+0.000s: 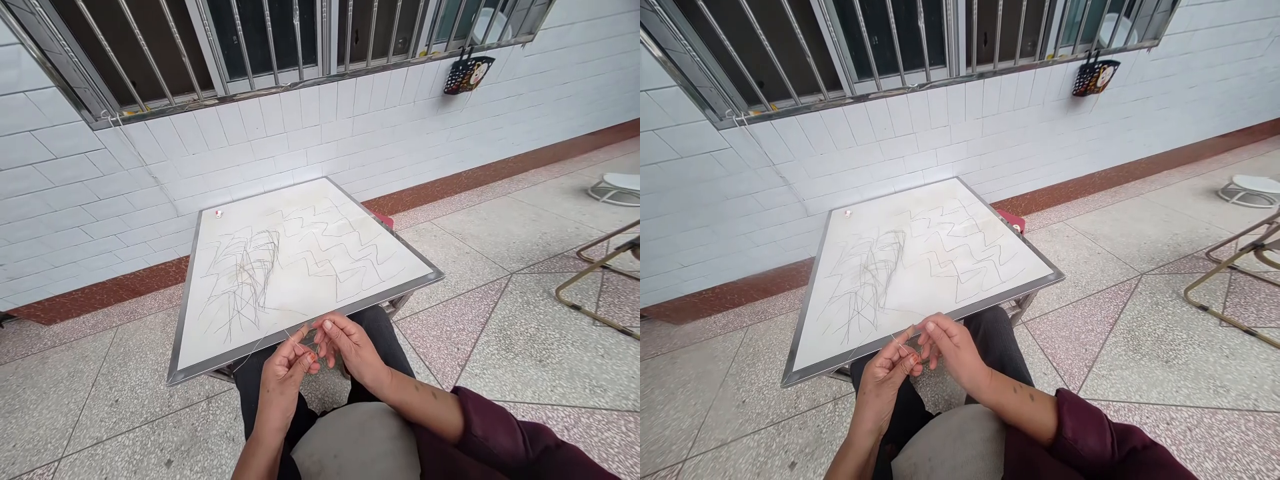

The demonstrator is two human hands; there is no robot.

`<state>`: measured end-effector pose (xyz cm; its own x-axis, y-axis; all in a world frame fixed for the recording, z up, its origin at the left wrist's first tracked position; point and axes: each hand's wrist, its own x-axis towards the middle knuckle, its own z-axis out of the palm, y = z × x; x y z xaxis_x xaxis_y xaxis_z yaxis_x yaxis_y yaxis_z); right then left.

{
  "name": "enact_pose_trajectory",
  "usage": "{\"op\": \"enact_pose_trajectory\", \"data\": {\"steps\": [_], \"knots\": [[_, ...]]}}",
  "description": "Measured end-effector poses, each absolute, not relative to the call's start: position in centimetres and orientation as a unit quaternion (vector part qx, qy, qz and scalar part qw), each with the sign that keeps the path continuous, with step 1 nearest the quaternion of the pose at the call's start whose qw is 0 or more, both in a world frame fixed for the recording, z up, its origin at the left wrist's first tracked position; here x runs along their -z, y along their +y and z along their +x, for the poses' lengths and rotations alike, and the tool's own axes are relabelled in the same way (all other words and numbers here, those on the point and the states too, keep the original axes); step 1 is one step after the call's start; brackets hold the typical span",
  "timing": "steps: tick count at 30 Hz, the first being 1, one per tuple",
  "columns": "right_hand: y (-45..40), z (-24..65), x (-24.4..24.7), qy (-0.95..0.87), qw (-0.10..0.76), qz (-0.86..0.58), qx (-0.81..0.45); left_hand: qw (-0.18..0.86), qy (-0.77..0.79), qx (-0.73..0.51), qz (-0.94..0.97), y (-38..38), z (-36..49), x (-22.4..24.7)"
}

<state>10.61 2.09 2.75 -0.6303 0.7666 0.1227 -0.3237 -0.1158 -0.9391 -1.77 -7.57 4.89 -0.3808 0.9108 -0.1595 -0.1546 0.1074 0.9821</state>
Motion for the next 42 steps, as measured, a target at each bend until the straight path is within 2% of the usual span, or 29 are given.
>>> {"op": "enact_pose_trajectory", "data": {"steps": [8, 10, 15, 19, 27, 32, 36, 42], "knots": [[2.3, 10.5, -1.7, -0.517, 0.374, -0.207, -0.741, 0.445, 0.594, -0.589, 0.32, -7.4, -1.6, -4.6], [2.8, 10.8, -2.3, -0.548, 0.374, -0.23, -0.712, 0.431, 0.603, -0.594, 0.313, -7.3, -1.6, -4.4], [3.5, 11.4, -5.4, -0.722, 0.462, -0.277, -0.433, 0.386, 0.634, -0.587, 0.325, -7.1, -1.6, -3.7], [2.9, 10.1, -6.7, -0.842, 0.392, -0.198, -0.313, 0.355, 0.652, -0.548, 0.386, -7.1, -1.1, -3.5], [2.6, 8.3, -5.4, -0.85, 0.407, -0.152, -0.299, 0.355, 0.631, -0.525, 0.448, -7.3, -0.5, -3.5], [3.1, 9.1, -5.2, -0.856, 0.427, -0.137, -0.258, 0.392, 0.622, -0.51, 0.447, -7.7, -4.0, -4.0], [3.2, 9.5, -5.1, -0.869, 0.414, -0.135, -0.233, 0.351, 0.659, -0.602, 0.285, -7.9, -7.7, -6.6], [3.2, 9.4, -5.2, -0.885, 0.403, -0.132, -0.192, 0.425, 0.631, -0.518, 0.391, -6.5, -7.2, -10.3]]}}
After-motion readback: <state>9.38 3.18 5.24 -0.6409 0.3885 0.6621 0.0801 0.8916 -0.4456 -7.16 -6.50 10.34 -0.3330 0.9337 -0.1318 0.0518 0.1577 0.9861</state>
